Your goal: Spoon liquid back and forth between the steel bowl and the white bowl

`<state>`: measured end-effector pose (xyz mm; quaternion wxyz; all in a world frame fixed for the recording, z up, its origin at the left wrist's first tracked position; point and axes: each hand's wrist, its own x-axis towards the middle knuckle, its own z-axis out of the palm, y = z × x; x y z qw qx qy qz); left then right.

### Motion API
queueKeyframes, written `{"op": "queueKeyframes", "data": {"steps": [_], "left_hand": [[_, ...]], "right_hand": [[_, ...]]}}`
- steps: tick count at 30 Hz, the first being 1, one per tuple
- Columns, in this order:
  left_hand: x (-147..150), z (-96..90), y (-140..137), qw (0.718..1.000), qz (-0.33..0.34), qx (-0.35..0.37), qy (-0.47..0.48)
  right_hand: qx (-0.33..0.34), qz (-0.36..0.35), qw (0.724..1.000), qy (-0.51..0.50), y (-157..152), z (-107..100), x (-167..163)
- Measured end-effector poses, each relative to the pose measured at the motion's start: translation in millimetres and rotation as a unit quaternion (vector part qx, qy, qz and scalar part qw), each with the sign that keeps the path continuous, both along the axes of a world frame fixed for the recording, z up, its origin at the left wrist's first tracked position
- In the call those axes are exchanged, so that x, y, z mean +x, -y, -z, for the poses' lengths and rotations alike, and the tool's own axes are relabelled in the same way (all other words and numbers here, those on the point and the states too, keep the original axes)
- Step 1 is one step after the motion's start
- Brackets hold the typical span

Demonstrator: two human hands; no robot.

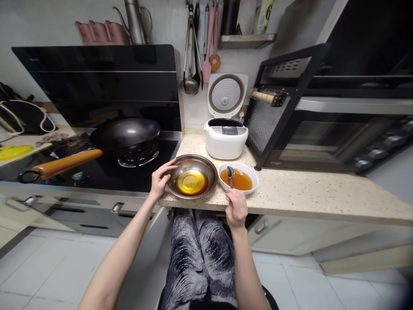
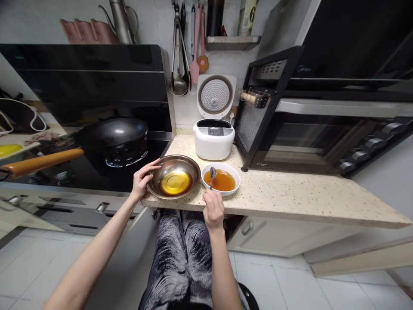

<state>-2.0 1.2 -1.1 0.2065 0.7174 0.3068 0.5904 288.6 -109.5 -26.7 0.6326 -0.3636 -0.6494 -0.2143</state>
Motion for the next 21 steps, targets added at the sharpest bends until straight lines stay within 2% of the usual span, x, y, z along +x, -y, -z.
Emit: {"op": "queueKeyframes", "data": {"steps": [6, 12, 16, 21], "left_hand": [[1, -0.1, 0, 1.0, -0.004, -0.002, 0.004], [1, 0.9, 0, 1.0, -0.002, -0.001, 0.003], [1, 1.1, 1, 1.0, 0.0, 0.0, 0.005], [2, 1.9, 2, 1.0, -0.001, 0.014, 0.007]], "right_hand": [[-0.017, -0.005, 1.0, 0.004, 0, -1, 4], [0.019, -0.004, 0.989, -0.145, 7, -7, -9], [-0.002, -0.058, 0.972, -0.23, 13, -11, -26], [-0.072, -0.138, 0.957, -0.244, 14, -8, -46]]}}
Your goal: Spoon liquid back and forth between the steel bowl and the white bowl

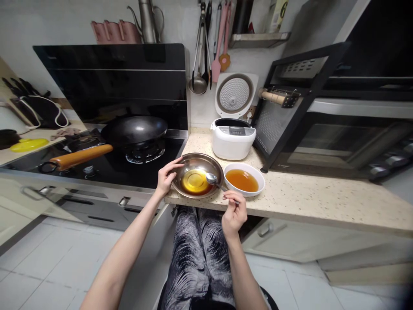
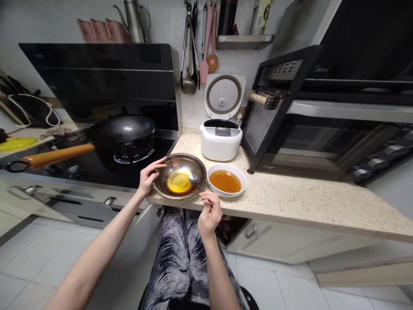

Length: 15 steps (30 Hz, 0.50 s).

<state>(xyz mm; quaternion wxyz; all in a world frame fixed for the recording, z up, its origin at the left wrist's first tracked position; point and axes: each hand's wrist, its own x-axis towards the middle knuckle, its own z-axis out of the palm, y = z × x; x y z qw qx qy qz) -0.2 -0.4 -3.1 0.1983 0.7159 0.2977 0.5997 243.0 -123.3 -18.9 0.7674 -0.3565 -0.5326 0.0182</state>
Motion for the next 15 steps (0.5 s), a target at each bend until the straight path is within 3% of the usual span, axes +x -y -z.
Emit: {"op": "queueKeyframes", "data": {"steps": [5, 15], "left_hand": [[0.6, 1.6, -0.9, 1.0, -0.003, 0.015, 0.004], [1.9, 1.8, 1.0, 1.0, -0.01, -0.007, 0.024]], "right_hand": [[-0.058, -0.032, 0.998, -0.005, -3.1, 4.1, -8.9], [-0.081, -0.052, 0.995, -0.005, -6.9, 7.0, -8.2]]}}
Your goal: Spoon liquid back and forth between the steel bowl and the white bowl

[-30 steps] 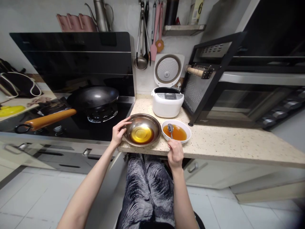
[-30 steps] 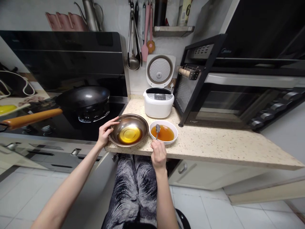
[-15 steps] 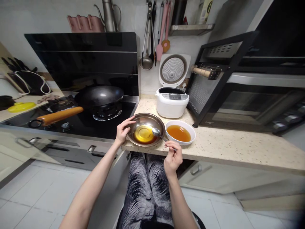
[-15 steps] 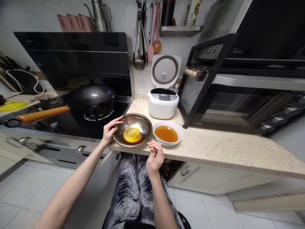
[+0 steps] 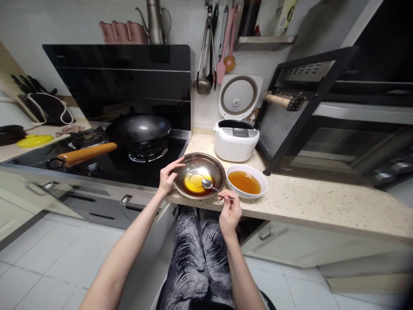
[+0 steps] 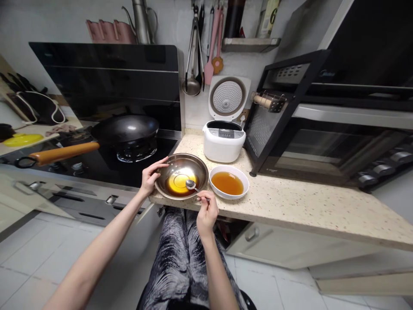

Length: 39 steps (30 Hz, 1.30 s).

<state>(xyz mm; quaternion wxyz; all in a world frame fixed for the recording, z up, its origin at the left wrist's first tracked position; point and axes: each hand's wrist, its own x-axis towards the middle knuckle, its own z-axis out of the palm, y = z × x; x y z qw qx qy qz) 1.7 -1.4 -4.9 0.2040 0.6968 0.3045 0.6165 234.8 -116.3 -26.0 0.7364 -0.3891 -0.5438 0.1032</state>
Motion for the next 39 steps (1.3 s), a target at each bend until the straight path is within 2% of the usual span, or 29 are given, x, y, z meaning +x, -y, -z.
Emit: {"op": "queueKeyframes", "data": {"steps": [10, 22, 33, 39], "left_hand": [[-0.3, -1.0, 6.6, 0.999, -0.038, 0.034, -0.015], [0.9, -2.2, 6.3, 0.996, -0.037, 0.083, -0.024], [0.0, -5.8, 7.7, 0.996, -0.046, 0.069, -0.046], [0.2, -6.9, 8.0, 0.995, -0.048, 0.068, -0.054]], "right_hand": [[-0.012, -0.007, 1.0, -0.001, -5.7, 3.2, -1.1], [-0.02, -0.006, 1.0, -0.004, -6.2, 8.3, 2.2], [-0.051, -0.009, 0.994, -0.093, -6.1, 5.3, -2.1], [-0.036, -0.008, 0.993, -0.115, -5.7, 4.0, 2.8]]}}
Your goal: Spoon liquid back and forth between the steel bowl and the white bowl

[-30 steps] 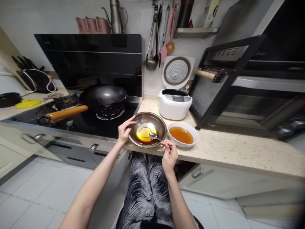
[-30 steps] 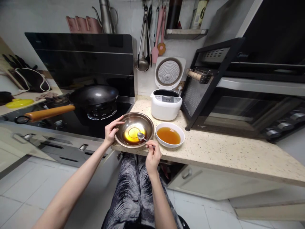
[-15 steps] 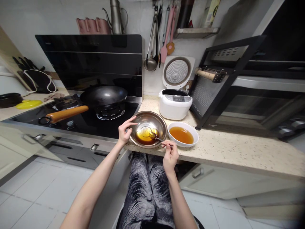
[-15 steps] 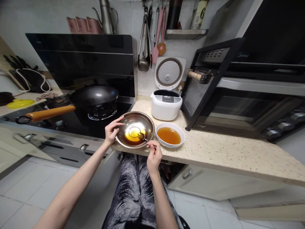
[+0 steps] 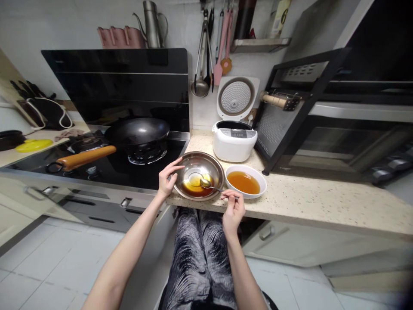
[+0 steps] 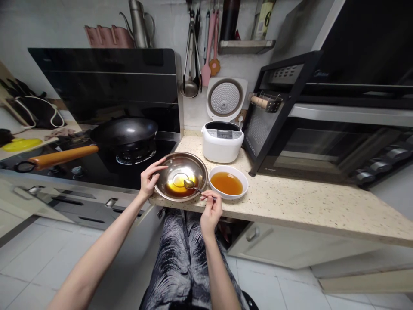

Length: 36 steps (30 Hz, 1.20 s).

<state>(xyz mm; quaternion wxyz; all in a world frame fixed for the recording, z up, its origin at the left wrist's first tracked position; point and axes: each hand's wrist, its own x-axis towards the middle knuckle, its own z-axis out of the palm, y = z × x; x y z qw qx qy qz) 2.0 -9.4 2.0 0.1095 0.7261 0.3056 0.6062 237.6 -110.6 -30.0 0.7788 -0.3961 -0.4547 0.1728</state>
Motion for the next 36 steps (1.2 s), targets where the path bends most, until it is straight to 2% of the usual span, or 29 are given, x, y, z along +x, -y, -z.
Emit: {"op": "queueKeyframes", "data": {"steps": [15, 26, 32, 36], "left_hand": [[-1, 0.3, -1, 1.0, 0.018, -0.012, -0.012], [-1, 0.1, -1, 1.0, 0.021, -0.014, -0.006], [-1, 0.0, -1, 1.0, 0.015, -0.02, -0.01], [-1, -0.1, -1, 1.0, 0.012, -0.018, -0.011]], "right_hand": [[0.03, 0.056, 0.998, -0.004, 5, -16, 11], [0.059, 0.134, 0.988, -0.044, 5, -32, 33], [0.069, 0.197, 0.978, 0.012, 6, -27, 43], [0.089, 0.208, 0.969, 0.101, 4, -17, 50]]}}
